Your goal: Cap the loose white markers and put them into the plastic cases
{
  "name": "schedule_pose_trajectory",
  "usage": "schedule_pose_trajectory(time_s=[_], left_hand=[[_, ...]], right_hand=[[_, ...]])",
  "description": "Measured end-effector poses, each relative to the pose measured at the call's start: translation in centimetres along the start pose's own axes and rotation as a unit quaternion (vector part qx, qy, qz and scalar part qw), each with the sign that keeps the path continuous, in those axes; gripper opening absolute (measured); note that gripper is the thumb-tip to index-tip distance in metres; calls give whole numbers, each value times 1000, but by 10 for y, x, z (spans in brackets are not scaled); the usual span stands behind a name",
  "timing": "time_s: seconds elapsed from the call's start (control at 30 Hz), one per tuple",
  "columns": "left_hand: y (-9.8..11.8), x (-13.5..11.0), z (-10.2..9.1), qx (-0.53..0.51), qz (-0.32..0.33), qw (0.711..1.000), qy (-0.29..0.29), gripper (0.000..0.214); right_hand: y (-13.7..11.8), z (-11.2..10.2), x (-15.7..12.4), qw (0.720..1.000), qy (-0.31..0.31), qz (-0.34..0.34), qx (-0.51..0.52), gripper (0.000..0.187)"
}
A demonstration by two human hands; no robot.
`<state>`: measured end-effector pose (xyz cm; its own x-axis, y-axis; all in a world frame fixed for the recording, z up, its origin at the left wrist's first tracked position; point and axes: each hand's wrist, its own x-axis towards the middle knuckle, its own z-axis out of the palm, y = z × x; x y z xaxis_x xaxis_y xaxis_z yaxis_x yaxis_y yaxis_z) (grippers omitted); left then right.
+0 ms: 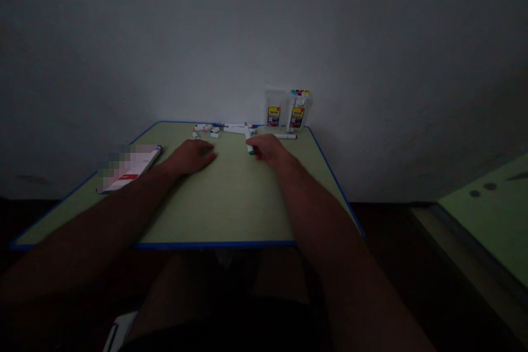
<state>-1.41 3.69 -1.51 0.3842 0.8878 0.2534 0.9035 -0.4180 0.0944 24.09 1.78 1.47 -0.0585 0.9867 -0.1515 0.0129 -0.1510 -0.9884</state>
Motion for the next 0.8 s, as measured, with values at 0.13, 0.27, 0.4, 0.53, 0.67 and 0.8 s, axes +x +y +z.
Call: schedule_pose_trajectory(time_s=[0.13,0.27,0.4,0.53,0.67,0.8], left_hand=[[0,-2,0,-8,-9,1000,0,57],[2,-3,-3,-4,-18,1000,-5,56],[6,-6,-6,-2,-37,999,-8,54],[9,-7,-10,-4,-73,997,-11,54],[1,3,-17,11,-134,990,42,53],[-21,22,-25,32,-138,990,29,57]], right_hand=[[5,1,6,1000,-11,10,1,22],[9,2,11,1000,-7,17,-5,24],[8,3,10,1000,-14,13,-10,28],[5,3,4,999,-30,13,-6,21],[5,4,1,999,-34,9,-14,22],[6,4,1,999,-37,8,-11,22]])
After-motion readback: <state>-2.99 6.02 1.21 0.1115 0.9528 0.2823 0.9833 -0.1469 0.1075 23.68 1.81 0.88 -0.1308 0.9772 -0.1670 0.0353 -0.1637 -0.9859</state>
